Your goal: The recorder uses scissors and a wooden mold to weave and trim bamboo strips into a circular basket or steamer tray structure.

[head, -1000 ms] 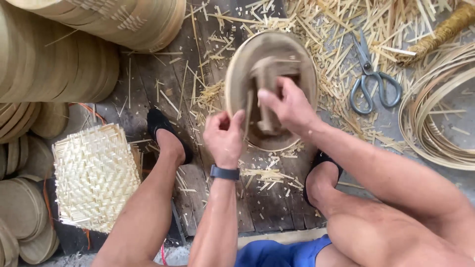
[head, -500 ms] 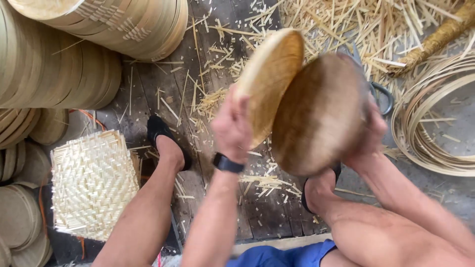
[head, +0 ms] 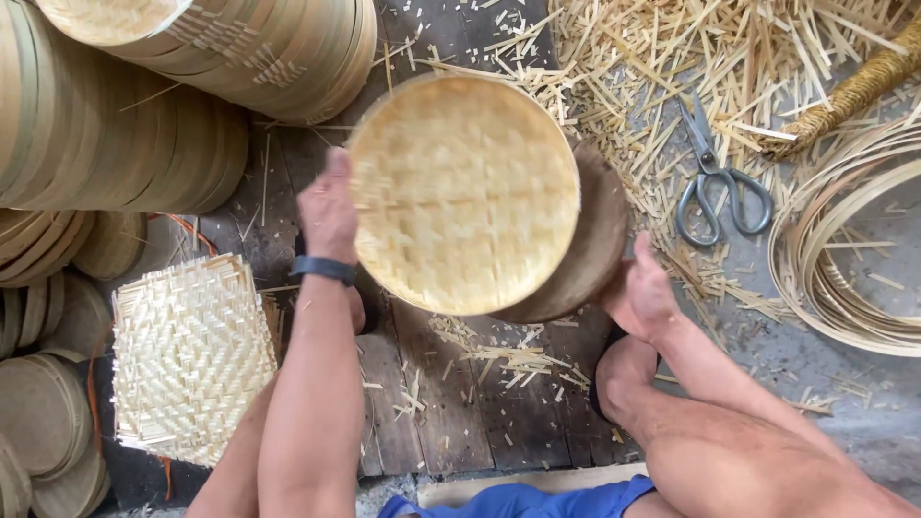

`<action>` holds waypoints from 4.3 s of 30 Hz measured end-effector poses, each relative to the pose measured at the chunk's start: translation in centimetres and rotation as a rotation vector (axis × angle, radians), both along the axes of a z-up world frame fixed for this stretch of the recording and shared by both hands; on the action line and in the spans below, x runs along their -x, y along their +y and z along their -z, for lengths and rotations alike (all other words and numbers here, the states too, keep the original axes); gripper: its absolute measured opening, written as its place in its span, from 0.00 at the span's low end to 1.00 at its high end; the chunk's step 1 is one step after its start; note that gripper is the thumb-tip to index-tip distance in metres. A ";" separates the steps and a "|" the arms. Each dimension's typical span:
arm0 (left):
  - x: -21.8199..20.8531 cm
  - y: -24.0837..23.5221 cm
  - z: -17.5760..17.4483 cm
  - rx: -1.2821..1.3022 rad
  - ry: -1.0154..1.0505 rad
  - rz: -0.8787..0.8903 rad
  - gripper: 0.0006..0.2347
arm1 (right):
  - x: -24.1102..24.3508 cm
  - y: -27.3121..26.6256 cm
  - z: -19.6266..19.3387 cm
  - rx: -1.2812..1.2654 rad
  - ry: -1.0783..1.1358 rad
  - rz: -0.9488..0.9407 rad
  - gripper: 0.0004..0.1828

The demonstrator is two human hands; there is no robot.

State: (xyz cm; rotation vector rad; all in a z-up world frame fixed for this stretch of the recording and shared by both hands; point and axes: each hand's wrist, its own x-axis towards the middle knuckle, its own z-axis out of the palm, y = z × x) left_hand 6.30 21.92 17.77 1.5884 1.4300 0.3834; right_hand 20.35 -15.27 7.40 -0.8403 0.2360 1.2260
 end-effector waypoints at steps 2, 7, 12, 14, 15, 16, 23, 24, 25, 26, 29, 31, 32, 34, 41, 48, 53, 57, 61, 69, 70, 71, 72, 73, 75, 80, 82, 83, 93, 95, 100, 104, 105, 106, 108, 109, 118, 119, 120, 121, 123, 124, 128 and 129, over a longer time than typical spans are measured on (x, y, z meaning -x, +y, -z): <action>-0.4 0.0 2.3 0.078 -0.005 0.057 0.27 | 0.2 -0.6 0.8 0.027 -0.044 -0.052 0.46; -1.5 0.2 11.9 0.176 -0.170 0.200 0.27 | 1.9 -4.5 5.4 0.290 -0.354 -0.193 0.44; -5.9 -7.5 9.0 -1.023 -0.050 0.419 0.12 | 4.6 -5.5 5.8 0.853 -1.368 -0.345 0.20; -7.5 -14.6 7.0 -0.841 0.053 0.782 0.12 | 4.6 -4.9 5.9 0.860 -1.436 -0.354 0.17; -8.5 -18.1 6.0 -0.635 0.142 1.139 0.12 | 4.6 -4.6 5.8 0.876 -1.506 -0.353 0.14; -7.9 -20.9 7.1 -0.638 0.145 1.137 0.12 | 4.7 -4.3 5.3 0.872 -1.507 -0.351 0.14; -3.1 -26.0 8.9 -0.586 0.085 1.074 0.23 | 4.6 -5.3 6.4 0.893 -1.369 -0.297 0.13; -2.0 -25.1 8.2 -0.554 0.132 1.147 0.24 | 4.6 -5.1 6.5 0.933 -1.370 -0.310 0.13; -1.3 -24.0 8.1 -0.565 0.139 1.143 0.24 | 4.6 -5.0 6.5 0.921 -1.373 -0.304 0.13; -0.5 -23.0 8.0 -0.657 0.172 1.234 0.26 | 4.7 -4.9 6.5 0.941 -1.381 -0.317 0.13; 1.3 -18.2 10.5 -0.925 0.117 1.348 0.23 | 4.3 -4.7 6.2 0.952 -1.393 -0.319 0.12; 1.1 -13.4 8.7 -1.095 0.031 1.370 0.19 | 4.4 -4.6 5.8 0.945 -1.387 -0.314 0.12; 0.2 -10.6 5.7 -1.292 0.240 1.542 0.15 | 4.5 -4.5 5.5 0.946 -1.358 -0.303 0.12; -1.2 -5.2 0.9 -1.483 0.475 1.697 0.12 | 4.6 -4.7 5.6 0.937 -1.334 -0.295 0.12; -5.5 13.0 -10.3 -1.428 0.270 1.002 0.17 | 4.5 -5.0 7.1 0.975 -1.342 -0.318 0.13; -3.9 20.5 -10.1 -1.263 0.256 0.711 0.13 | 4.5 -4.6 6.0 0.974 -1.284 -0.323 0.13; -3.8 21.1 -9.7 -1.201 0.218 0.749 0.09 | 4.4 -4.8 6.4 0.981 -1.294 -0.349 0.13; -3.7 21.5 -10.0 -1.086 0.216 0.758 0.09 | 4.5 -4.8 6.5 0.984 -1.305 -0.352 0.14; -3.6 22.1 -8.8 -1.033 0.310 0.712 0.07 | 4.4 -5.0 6.8 0.978 -1.301 -0.357 0.14; 8.3 12.5 -6.8 -1.192 0.521 0.834 0.27 | 4.4 -5.0 7.0 0.979 -1.302 -0.356 0.14; 12.8 11.7 -3.9 -1.186 0.524 0.830 0.27 | 4.5 -5.1 7.2 0.978 -1.304 -0.363 0.14; 17.2 11.0 -1.0 -0.938 0.656 0.743 0.36 | 4.4 -5.1 7.3 0.982 -1.309 -0.373 0.14; 21.5 10.2 1.9 -0.686 0.773 0.651 0.45 | 4.4 -5.1 7.5 0.985 -1.314 -0.382 0.14; 23.4 8.7 2.1 -0.684 0.770 0.650 0.45 | 4.4 -5.1 7.3 0.988 -1.316 -0.383 0.14; 27.1 5.6 2.5 -0.130 1.311 0.383 0.48 | 4.5 -5.0 7.0 0.991 -1.304 -0.384 0.14; 36.2 6.2 9.1 -0.229 1.165 0.249 0.39 | 4.3 -5.4 7.0 0.972 -1.303 -0.398 0.14; 38.0 6.6 7.9 -0.288 1.102 0.248 0.29 | 4.4 -5.4 7.8 0.950 -1.317 -0.406 0.14; 38.8 7.4 7.6 -0.453 1.057 0.253 0.19 | 4.3 -5.4 8.0 0.959 -1.324 -0.399 0.14; 38.0 11.0 -6.2 -0.388 0.537 -0.042 0.15 | 4.0 -6.7 9.9 0.938 -1.414 -0.372 0.14; 38.5 11.5 -6.4 -0.446 0.576 -0.059 0.13 | 3.8 -6.9 10.7 0.927 -1.415 -0.365 0.15; 35.7 12.0 -11.1 -1.034 1.561 0.137 0.19 | 3.7 -7.3 11.0 0.881 -1.417 -0.340 0.15; 28.2 6.5 -20.1 -1.260 1.246 0.343 0.08 | 3.9 -6.8 10.0 0.876 -1.392 -0.341 0.15; 26.8 5.6 -21.5 -1.338 1.133 0.420 0.06 | 3.8 -6.7 9.7 0.886 -1.382 -0.342 0.15; 25.6 3.9 -23.0 -1.341 1.133 0.422 0.06 | 3.7 -6.6 9.7 0.886 -1.379 -0.340 0.15; 22.6 1.2 -25.7 -1.244 0.819 0.575 0.04 | 3.6 -6.5 9.8 0.890 -1.387 -0.333 0.15; 22.1 0.7 -25.6 -1.240 0.818 0.583 0.04 | 3.8 -6.6 10.2 0.896 -1.381 -0.335 0.15; 11.4 -6.6 -24.5 -1.116 0.013 0.682 0.04 | 2.6 -6.8 9.2 0.871 -1.264 -0.167 0.15; 10.1 -7.2 -24.0 -0.995 -0.087 0.629 0.05 | 2.1 -7.1 9.0 0.746 -1.225 -0.060 0.15; 9.0 -7.8 -23.5 -0.870 -0.181 0.575 0.07 | 1.6 -7.3 8.8 0.620 -1.184 0.045 0.16; 8.3 -7.5 -21.2 -0.863 -0.189 0.584 0.07 | 0.5 -6.8 7.1 0.633 -1.182 0.051 0.16; 7.1 -7.1 -16.7 -0.419 -0.513 0.503 0.11 | -1.6 -5.6 3.5 0.158 -0.968 0.111 0.36; 5.8 -8.1 -14.7 -0.414 -0.518 0.508 0.11 | -2.1 -4.1 -0.7 0.165 -0.970 0.115 0.36; 3.8 -9.6 -2.5 0.028 -0.391 0.351 0.11 | -4.3 -1.5 -8.0 -0.227 -0.389 0.192 0.50; 4.1 -9.3 1.5 0.111 -0.250 0.326 0.14 | -4.9 -1.9 -7.7 -0.235 -0.297 0.153 0.52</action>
